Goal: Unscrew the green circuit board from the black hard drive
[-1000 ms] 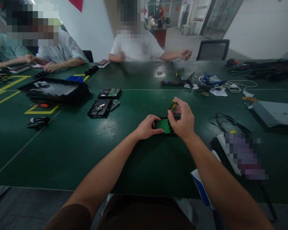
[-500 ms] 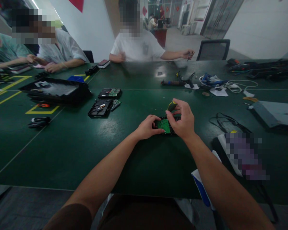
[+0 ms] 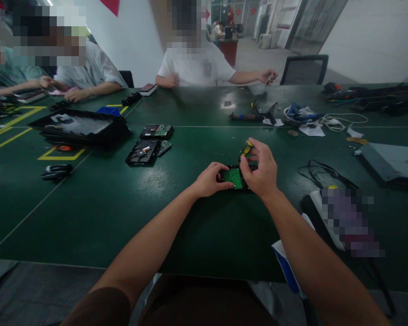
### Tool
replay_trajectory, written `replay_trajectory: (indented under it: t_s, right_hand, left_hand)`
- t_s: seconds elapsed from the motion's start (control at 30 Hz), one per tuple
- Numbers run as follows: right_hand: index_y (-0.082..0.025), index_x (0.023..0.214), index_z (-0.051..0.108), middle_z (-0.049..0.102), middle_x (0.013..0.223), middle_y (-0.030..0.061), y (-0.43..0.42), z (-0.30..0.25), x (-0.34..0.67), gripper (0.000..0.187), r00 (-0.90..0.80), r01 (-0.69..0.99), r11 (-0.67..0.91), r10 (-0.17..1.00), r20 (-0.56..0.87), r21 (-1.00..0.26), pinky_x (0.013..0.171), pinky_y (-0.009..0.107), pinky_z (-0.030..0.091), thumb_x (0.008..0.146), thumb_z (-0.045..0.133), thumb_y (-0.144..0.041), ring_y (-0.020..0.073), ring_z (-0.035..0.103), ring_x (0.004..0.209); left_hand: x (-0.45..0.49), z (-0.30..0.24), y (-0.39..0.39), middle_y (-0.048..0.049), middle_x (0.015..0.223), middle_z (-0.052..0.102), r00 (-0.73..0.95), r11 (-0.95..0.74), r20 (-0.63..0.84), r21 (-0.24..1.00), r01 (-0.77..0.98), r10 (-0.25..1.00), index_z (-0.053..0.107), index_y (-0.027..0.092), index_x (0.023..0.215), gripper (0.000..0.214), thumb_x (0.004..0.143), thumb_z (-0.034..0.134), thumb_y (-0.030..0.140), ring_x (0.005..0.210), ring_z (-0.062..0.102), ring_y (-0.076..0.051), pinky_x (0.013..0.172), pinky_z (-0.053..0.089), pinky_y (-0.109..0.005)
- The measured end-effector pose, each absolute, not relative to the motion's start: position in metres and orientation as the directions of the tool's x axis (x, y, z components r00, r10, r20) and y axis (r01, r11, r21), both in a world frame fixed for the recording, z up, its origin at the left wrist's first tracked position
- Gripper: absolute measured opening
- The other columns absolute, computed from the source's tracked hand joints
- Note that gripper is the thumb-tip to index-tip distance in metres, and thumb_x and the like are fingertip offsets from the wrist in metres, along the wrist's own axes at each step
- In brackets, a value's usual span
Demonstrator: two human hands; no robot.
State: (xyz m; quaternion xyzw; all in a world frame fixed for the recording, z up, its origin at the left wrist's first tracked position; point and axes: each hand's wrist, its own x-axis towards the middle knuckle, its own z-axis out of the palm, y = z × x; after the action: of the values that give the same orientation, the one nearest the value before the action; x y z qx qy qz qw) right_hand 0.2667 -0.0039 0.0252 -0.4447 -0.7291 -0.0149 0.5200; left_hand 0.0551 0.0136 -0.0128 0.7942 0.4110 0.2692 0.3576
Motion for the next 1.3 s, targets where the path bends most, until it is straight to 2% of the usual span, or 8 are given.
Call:
replay_trajectory:
  t_s: [0.1, 0.23, 0.4, 0.57, 0.73, 0.9, 1.1, 1.3]
  right_hand:
    - [-0.028, 0.144, 0.047, 0.058, 0.132, 0.0113, -0.004, 0.025, 0.266, 0.057, -0.047, 0.671, 0.596, 0.629, 0.776, -0.442, 0.073, 0.042, 0.067, 0.089, 0.063, -0.023, 0.0253, 0.068, 0.101]
    - [-0.028, 0.145, 0.046, 0.058, 0.136, 0.0105, -0.004, 0.025, 0.265, 0.056, -0.070, 0.640, 0.624, 0.629, 0.774, -0.449, 0.081, 0.042, 0.066, 0.092, 0.060, -0.022, 0.0250, 0.069, 0.104]
    - [-0.028, 0.141, 0.050, 0.059, 0.132, 0.0105, -0.004, 0.026, 0.266, 0.053, -0.050, 0.652, 0.613, 0.622, 0.782, -0.446, 0.074, 0.042, 0.066, 0.090, 0.064, -0.025, 0.0249, 0.069, 0.099]
    - [-0.027, 0.143, 0.048, 0.058, 0.136, 0.0120, -0.004, 0.025, 0.266, 0.055, -0.074, 0.624, 0.635, 0.628, 0.775, -0.456, 0.076, 0.042, 0.067, 0.090, 0.062, -0.023, 0.0253, 0.070, 0.101]
    - [-0.029, 0.142, 0.048, 0.060, 0.131, 0.0111, -0.004, 0.024, 0.266, 0.056, -0.027, 0.657, 0.588, 0.643, 0.765, -0.471, 0.070, 0.043, 0.067, 0.089, 0.065, -0.028, 0.0243, 0.071, 0.092]
    - [-0.028, 0.143, 0.046, 0.059, 0.136, 0.0114, -0.003, 0.023, 0.266, 0.054, -0.039, 0.624, 0.611, 0.647, 0.762, -0.487, 0.079, 0.044, 0.067, 0.091, 0.061, -0.025, 0.0251, 0.071, 0.098]
    - [-0.027, 0.137, 0.048, 0.059, 0.126, 0.0109, -0.001, 0.019, 0.267, 0.052, 0.005, 0.632, 0.602, 0.626, 0.779, -0.488, 0.071, 0.041, 0.066, 0.089, 0.067, -0.029, 0.0239, 0.071, 0.092]
    - [-0.026, 0.148, 0.040, 0.058, 0.137, 0.0131, 0.000, 0.016, 0.266, 0.061, -0.048, 0.598, 0.629, 0.646, 0.762, -0.496, 0.086, 0.045, 0.066, 0.091, 0.061, -0.024, 0.0276, 0.071, 0.107]
  left_hand:
    - [0.056, -0.013, 0.014, -0.0114, 0.127, 0.055, 0.522, -0.411, 0.137, 0.789, 0.456, 0.842, 0.060, 0.020, 0.130, 0.067, 0.076, 0.083, 0.052, 0.082, 0.060, -0.016, 0.074, 0.055, -0.036]
    - [0.056, -0.014, 0.014, -0.0108, 0.126, 0.055, 0.511, -0.412, 0.147, 0.789, 0.455, 0.847, 0.060, 0.020, 0.130, 0.066, 0.076, 0.083, 0.051, 0.082, 0.059, -0.016, 0.074, 0.055, -0.035]
    - [0.055, -0.013, 0.013, -0.0109, 0.128, 0.055, 0.518, -0.407, 0.135, 0.791, 0.457, 0.845, 0.060, 0.021, 0.130, 0.066, 0.076, 0.083, 0.051, 0.084, 0.060, -0.017, 0.075, 0.055, -0.035]
    - [0.055, -0.013, 0.013, -0.0110, 0.127, 0.055, 0.512, -0.409, 0.142, 0.790, 0.457, 0.847, 0.060, 0.020, 0.129, 0.065, 0.076, 0.083, 0.051, 0.083, 0.059, -0.017, 0.076, 0.055, -0.035]
    - [0.056, -0.012, 0.013, -0.0111, 0.128, 0.055, 0.517, -0.409, 0.138, 0.791, 0.456, 0.845, 0.060, 0.021, 0.129, 0.065, 0.076, 0.083, 0.051, 0.083, 0.059, -0.017, 0.075, 0.055, -0.035]
    - [0.055, -0.012, 0.012, -0.0105, 0.127, 0.055, 0.515, -0.412, 0.141, 0.785, 0.462, 0.846, 0.060, 0.021, 0.130, 0.066, 0.076, 0.083, 0.051, 0.083, 0.059, -0.016, 0.075, 0.055, -0.035]
    - [0.056, -0.013, 0.014, -0.0106, 0.126, 0.055, 0.523, -0.413, 0.139, 0.789, 0.454, 0.841, 0.060, 0.020, 0.129, 0.065, 0.076, 0.083, 0.050, 0.081, 0.059, -0.016, 0.073, 0.055, -0.035]
    - [0.056, -0.012, 0.013, -0.0103, 0.123, 0.056, 0.510, -0.415, 0.150, 0.786, 0.459, 0.847, 0.061, 0.020, 0.129, 0.066, 0.075, 0.084, 0.051, 0.082, 0.059, -0.017, 0.074, 0.055, -0.035]
